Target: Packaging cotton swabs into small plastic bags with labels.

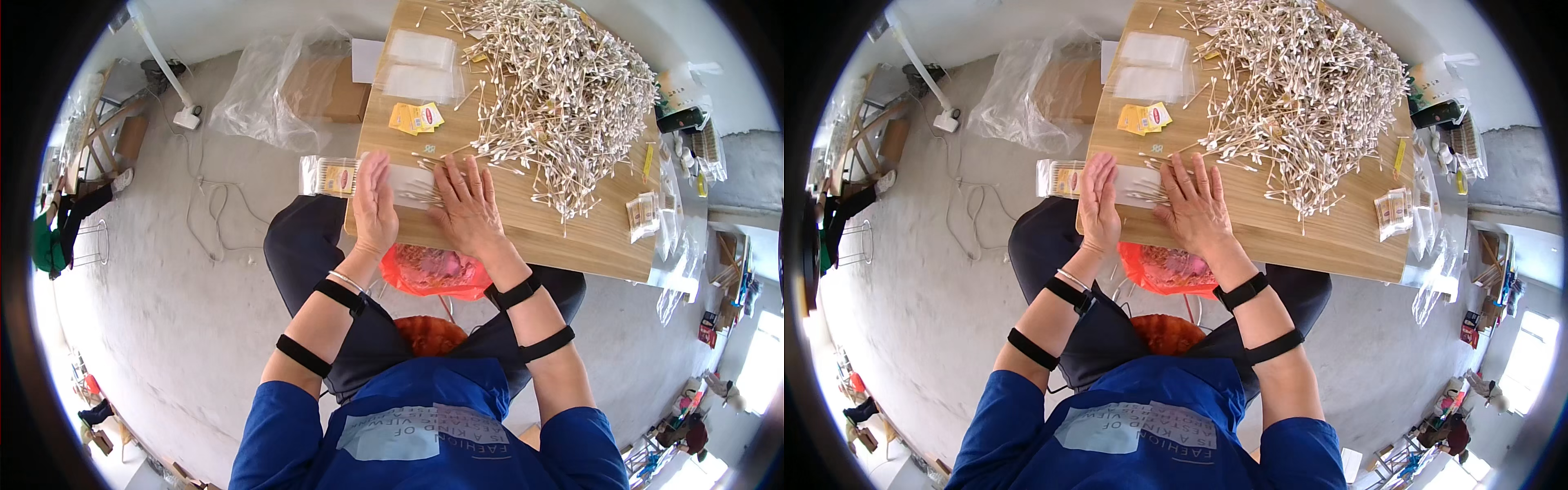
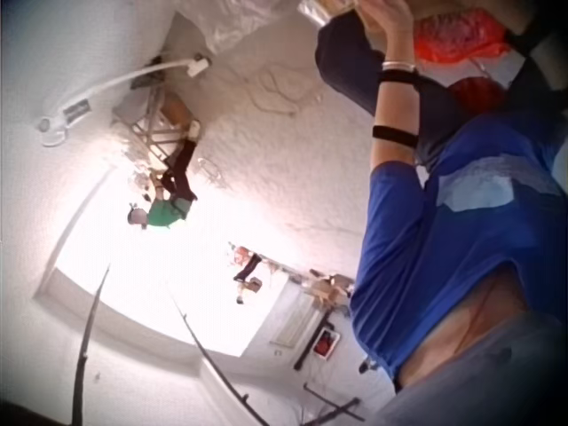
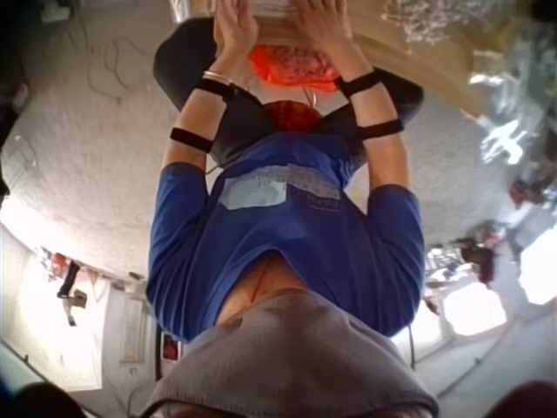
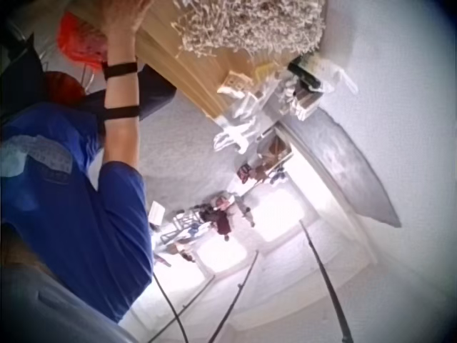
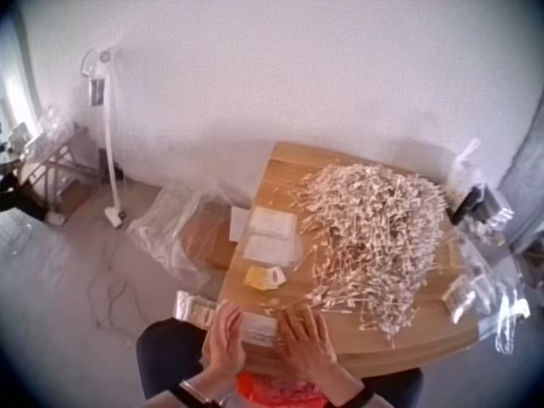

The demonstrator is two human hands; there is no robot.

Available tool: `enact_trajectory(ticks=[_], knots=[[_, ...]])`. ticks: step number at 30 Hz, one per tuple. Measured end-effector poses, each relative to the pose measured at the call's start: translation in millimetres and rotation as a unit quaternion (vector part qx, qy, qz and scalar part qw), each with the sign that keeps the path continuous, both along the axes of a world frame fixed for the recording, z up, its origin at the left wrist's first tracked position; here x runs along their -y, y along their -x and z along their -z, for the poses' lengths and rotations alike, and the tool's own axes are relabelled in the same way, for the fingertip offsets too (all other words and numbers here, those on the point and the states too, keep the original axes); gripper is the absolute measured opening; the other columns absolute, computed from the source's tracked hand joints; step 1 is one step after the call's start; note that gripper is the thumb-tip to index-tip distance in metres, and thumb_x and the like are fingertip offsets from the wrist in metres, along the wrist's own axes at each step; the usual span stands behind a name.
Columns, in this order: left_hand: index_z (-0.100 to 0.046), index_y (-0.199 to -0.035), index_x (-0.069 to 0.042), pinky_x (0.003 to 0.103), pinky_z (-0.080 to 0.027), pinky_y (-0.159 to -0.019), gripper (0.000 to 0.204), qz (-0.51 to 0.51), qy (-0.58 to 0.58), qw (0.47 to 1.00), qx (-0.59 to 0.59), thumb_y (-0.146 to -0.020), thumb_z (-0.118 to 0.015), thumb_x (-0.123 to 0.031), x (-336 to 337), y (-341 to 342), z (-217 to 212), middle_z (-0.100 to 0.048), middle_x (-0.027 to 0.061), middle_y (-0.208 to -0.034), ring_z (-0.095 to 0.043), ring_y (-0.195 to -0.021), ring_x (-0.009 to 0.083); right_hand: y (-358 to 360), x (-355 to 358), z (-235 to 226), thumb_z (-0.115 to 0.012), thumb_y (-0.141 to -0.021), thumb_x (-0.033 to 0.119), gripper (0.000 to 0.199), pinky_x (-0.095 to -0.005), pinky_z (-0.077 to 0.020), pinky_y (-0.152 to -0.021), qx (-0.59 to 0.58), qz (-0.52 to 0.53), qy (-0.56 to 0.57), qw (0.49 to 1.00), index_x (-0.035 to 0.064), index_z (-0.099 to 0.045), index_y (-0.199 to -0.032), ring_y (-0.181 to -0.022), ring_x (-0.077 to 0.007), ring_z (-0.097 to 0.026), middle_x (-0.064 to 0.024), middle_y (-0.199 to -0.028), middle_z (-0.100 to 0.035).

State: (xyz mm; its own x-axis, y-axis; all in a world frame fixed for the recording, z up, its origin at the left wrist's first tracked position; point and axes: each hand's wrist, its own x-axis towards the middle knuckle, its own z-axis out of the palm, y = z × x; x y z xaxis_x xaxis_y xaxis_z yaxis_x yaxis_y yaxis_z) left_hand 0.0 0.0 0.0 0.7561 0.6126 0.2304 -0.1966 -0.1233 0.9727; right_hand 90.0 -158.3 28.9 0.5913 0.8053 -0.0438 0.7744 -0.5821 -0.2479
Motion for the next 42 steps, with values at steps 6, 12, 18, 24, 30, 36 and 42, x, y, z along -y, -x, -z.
enact_trajectory(ticks=[6, 12, 18, 24, 30, 36, 42], knots=[[-0.034, -0.138, 0.003, 0.038, -0.033, -0.111, 0.040, 0.017, 0.033, 0.999, 0.036, -0.099, -0.036, -0.005, -3.8, -2.5, -2.7, -0.044, 0.0164, -0.137, -0.045, -0.130, 0.0273, 5.6, 0.5, -5.4, -0.056, -0.090, 0.043, 0.070, -0.0529, -0.0105, -0.117, 0.024, 0.004, -0.007, 1.000, 0.0137, -0.031, -0.148, -0.146, -0.0346, -0.012, -0.0109, -0.157, -0.020], [-0.036, -0.138, 0.003, 0.038, -0.033, -0.111, 0.040, 0.018, 0.037, 0.999, 0.029, -0.098, -0.036, -0.003, -1.7, 0.6, -5.7, -0.045, 0.0159, -0.137, -0.045, -0.129, 0.0267, 28.5, 9.1, -4.2, -0.060, -0.088, 0.023, 0.050, -0.0518, -0.0244, -0.113, 0.102, 0.021, -0.052, 0.993, 0.0128, -0.051, -0.136, -0.141, -0.0353, -0.025, -0.0120, -0.151, -0.033], [-0.034, -0.139, 0.001, 0.039, -0.033, -0.111, 0.040, 0.034, 0.010, 0.999, 0.017, -0.101, -0.034, -0.012, -3.4, 1.2, -2.9, -0.043, 0.0155, -0.139, -0.043, -0.131, 0.0268, 24.3, 6.6, -4.7, -0.064, -0.077, 0.009, 0.015, -0.0463, -0.0394, -0.098, 0.065, 0.046, -0.159, 0.984, 0.0067, -0.068, -0.091, -0.120, -0.0304, -0.046, -0.0086, -0.126, -0.053], [-0.034, -0.139, 0.002, 0.039, -0.033, -0.111, 0.040, 0.025, 0.019, 0.999, 0.020, -0.101, -0.034, -0.012, -3.3, 0.5, -2.0, -0.043, 0.0159, -0.139, -0.043, -0.131, 0.0267, 16.8, 4.8, -5.9, -0.066, -0.074, 0.007, 0.011, -0.0440, -0.0409, -0.095, 0.052, 0.029, -0.183, 0.981, 0.0061, -0.064, -0.085, -0.116, -0.0305, -0.048, -0.0086, -0.119, -0.054], [-0.034, -0.139, 0.002, 0.039, -0.033, -0.111, 0.040, 0.033, 0.022, 0.999, 0.033, -0.101, -0.034, -0.012, -4.5, 1.1, 0.2, -0.042, 0.0153, -0.139, -0.043, -0.130, 0.0260, 36.7, -10.1, -8.3, -0.070, -0.073, 0.010, 0.013, -0.0461, -0.0403, -0.094, 0.049, 0.023, -0.201, 0.978, 0.0051, -0.063, -0.082, -0.114, -0.0316, -0.048, -0.0084, -0.120, -0.054], [-0.036, -0.137, 0.004, 0.037, -0.033, -0.110, 0.040, 0.024, 0.052, 0.997, 0.056, -0.099, -0.038, -0.008, -2.3, 0.1, -1.1, -0.045, 0.0162, -0.135, -0.045, -0.127, 0.0252, 28.4, -20.5, -9.3, -0.074, -0.071, 0.010, 0.017, -0.0456, -0.0395, -0.092, 0.055, 0.104, -0.196, 0.974, 0.0068, -0.064, -0.085, -0.111, -0.0321, -0.048, -0.0083, -0.116, -0.055], [-0.037, -0.137, 0.004, 0.038, -0.034, -0.110, 0.040, 0.021, 0.039, 0.998, 0.051, -0.099, -0.038, -0.008, -3.3, -0.7, -1.0, -0.046, 0.0172, -0.133, -0.046, -0.127, 0.0260, 28.7, -20.6, -6.4, -0.071, -0.074, 0.010, 0.016, -0.0471, -0.0386, -0.093, 0.033, 0.095, -0.220, 0.970, 0.0076, -0.066, -0.089, -0.112, -0.0328, -0.047, -0.0086, -0.118, -0.053]])
